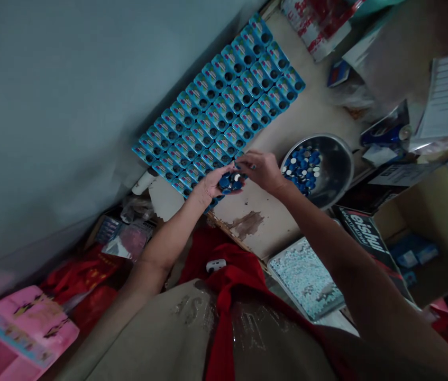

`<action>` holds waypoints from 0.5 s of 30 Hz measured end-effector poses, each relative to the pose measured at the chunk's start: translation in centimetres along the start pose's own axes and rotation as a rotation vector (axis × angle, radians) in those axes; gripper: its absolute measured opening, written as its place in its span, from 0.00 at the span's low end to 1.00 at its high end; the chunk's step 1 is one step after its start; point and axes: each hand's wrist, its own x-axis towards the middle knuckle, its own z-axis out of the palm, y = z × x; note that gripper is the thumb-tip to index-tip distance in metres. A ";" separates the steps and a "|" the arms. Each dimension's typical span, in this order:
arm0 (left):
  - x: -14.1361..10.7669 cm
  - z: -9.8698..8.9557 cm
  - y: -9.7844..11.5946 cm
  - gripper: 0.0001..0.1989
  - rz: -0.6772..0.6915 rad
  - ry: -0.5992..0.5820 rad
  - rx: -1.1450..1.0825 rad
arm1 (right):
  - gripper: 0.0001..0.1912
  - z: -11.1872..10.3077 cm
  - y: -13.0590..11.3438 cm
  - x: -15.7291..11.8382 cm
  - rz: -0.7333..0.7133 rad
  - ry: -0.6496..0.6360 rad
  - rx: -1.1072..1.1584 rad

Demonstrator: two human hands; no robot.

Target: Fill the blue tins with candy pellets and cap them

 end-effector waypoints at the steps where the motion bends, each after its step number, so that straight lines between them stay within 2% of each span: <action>1: -0.5 0.2 0.1 0.17 -0.027 0.031 0.026 | 0.13 0.1 0.3 -0.3 0.077 0.049 0.001; 3: -1.8 0.2 0.4 0.17 -0.041 0.099 0.033 | 0.14 0.6 0.6 -1.2 0.194 0.086 -0.027; 8: -4.7 -0.5 1.4 0.18 0.105 0.155 -0.110 | 0.11 3.1 0.5 -2.7 0.312 0.050 -0.198; 12: -4.8 -0.8 2.0 0.19 0.139 0.116 -0.184 | 0.05 4.1 0.6 -1.2 0.393 0.011 -0.312; 15: -4.3 -0.7 2.1 0.21 0.156 0.067 -0.216 | 0.12 3.8 0.9 0.5 0.460 -0.019 -0.336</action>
